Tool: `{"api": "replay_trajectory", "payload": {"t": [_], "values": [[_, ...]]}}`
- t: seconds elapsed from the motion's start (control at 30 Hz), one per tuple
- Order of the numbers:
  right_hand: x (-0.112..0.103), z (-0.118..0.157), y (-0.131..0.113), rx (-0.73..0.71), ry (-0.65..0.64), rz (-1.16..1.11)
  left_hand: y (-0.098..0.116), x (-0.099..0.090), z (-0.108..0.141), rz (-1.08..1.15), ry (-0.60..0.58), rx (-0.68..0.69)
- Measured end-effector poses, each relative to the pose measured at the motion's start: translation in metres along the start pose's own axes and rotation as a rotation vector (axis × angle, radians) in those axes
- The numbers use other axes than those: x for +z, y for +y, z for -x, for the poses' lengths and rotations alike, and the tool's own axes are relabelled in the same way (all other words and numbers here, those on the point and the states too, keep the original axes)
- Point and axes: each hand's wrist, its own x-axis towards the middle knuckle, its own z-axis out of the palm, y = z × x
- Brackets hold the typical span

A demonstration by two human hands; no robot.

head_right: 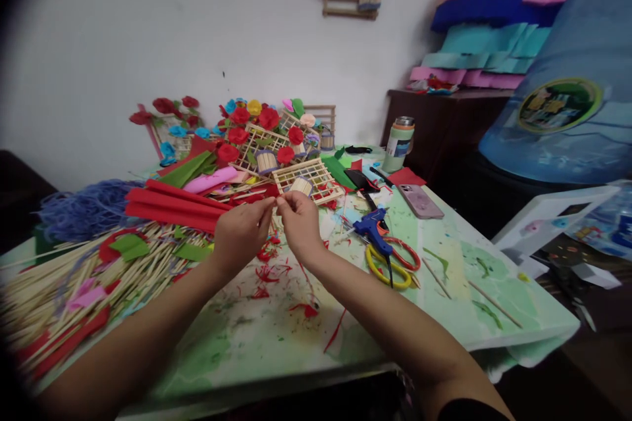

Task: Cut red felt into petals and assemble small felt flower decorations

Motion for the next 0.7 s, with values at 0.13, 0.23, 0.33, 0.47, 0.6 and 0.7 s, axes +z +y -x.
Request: {"api": "replay_trajectory", "payload": {"t": [0.13, 0.23, 0.33, 0.47, 0.6, 0.7], "values": [[0.007, -0.018, -0.013, -0.169, 0.025, 0.098, 0.002, -0.01, -0.022, 0.054, 0.038, -0.113], [0.009, -0.026, -0.021, -0.276, 0.041, 0.173, 0.005, -0.015, -0.031, 0.136, 0.036, -0.2], [0.005, -0.032, -0.029, -0.357, 0.039, 0.277, 0.006, -0.02, -0.037, 0.296, 0.03, -0.279], [-0.015, -0.042, -0.04, -0.361, -0.134, 0.271, -0.003, -0.03, -0.046, 0.664, -0.078, -0.362], [-0.036, -0.051, -0.043, -0.129, -0.538, 0.084, -0.018, -0.034, -0.055, 0.977, -0.159, -0.457], [-0.04, -0.055, -0.036, 0.004, -0.744, -0.015, -0.025, -0.028, -0.056, 1.097, -0.237, -0.403]]}}
